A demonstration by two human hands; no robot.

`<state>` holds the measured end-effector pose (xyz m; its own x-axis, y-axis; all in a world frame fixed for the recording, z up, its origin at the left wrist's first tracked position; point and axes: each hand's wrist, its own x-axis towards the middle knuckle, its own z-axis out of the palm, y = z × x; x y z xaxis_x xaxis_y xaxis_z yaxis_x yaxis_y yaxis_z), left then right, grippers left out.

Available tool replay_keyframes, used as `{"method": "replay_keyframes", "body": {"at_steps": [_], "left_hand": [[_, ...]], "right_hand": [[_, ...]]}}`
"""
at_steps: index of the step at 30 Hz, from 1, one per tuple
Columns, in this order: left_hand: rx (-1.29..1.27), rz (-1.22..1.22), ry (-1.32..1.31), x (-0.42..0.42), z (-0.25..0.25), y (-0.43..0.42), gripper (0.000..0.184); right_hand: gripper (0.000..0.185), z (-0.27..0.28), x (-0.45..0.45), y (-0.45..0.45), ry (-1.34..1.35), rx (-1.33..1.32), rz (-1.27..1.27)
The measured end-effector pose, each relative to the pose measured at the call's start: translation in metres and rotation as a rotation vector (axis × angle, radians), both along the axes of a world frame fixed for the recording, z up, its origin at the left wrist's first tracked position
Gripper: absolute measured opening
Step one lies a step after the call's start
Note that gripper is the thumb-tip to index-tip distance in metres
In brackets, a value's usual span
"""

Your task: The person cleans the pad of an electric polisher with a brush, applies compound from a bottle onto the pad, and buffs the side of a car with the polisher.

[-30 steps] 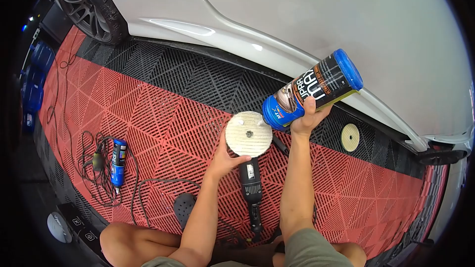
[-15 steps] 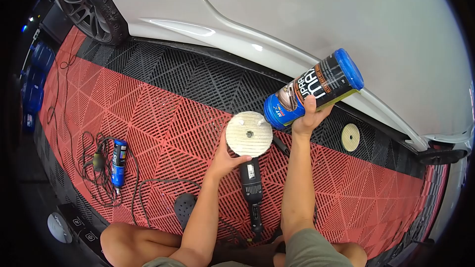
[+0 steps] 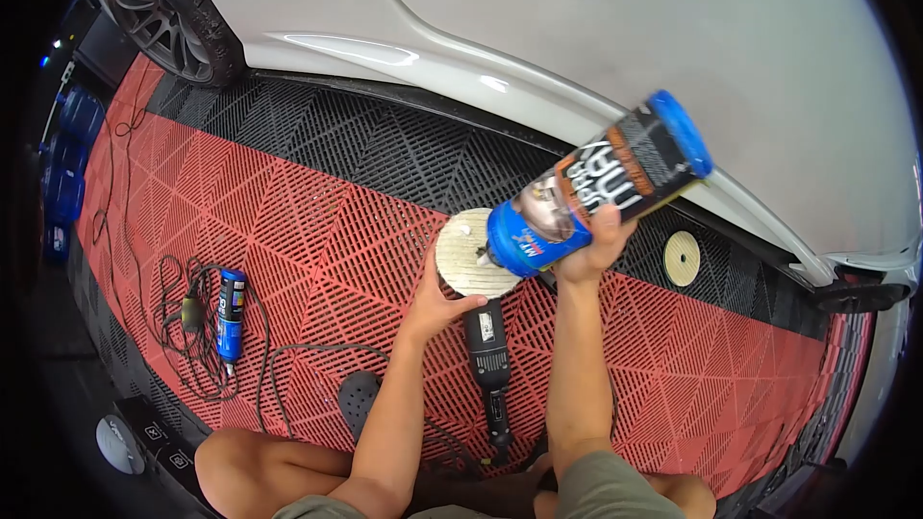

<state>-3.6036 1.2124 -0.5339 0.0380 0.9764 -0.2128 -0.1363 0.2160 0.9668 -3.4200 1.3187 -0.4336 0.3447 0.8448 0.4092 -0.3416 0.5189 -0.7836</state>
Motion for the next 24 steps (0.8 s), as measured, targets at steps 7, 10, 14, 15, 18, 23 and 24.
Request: {"method": "replay_keyframes", "body": {"at_steps": [7,10,14,15,18,23,24], "left_hand": [[0.021,0.007,-0.026,-0.002,0.006,0.002,0.119],[0.016,0.005,-0.039,-0.002,0.009,0.002,0.12],[-0.006,-0.041,-0.07,-0.003,0.004,0.002,0.122],[-0.008,-0.039,-0.083,-0.002,0.004,0.002,0.122],[-0.013,-0.037,-0.065,-0.002,0.002,0.002,0.122],[0.012,-0.038,-0.029,-0.003,0.005,0.002,0.122],[0.013,-0.033,-0.023,-0.003,0.004,0.001,0.121]], "right_hand": [[0.067,-0.005,-0.027,-0.008,-0.052,-0.026,0.022],[0.067,-0.008,-0.028,-0.009,-0.041,-0.032,0.004],[0.068,-0.012,-0.026,-0.008,-0.064,-0.029,0.046],[0.065,-0.016,-0.026,-0.007,-0.103,-0.022,0.018],[0.065,-0.018,-0.026,-0.007,-0.146,-0.015,0.014],[0.066,-0.02,-0.027,-0.007,-0.145,-0.023,0.001],[0.066,-0.019,-0.027,-0.007,-0.13,-0.028,0.008]]}}
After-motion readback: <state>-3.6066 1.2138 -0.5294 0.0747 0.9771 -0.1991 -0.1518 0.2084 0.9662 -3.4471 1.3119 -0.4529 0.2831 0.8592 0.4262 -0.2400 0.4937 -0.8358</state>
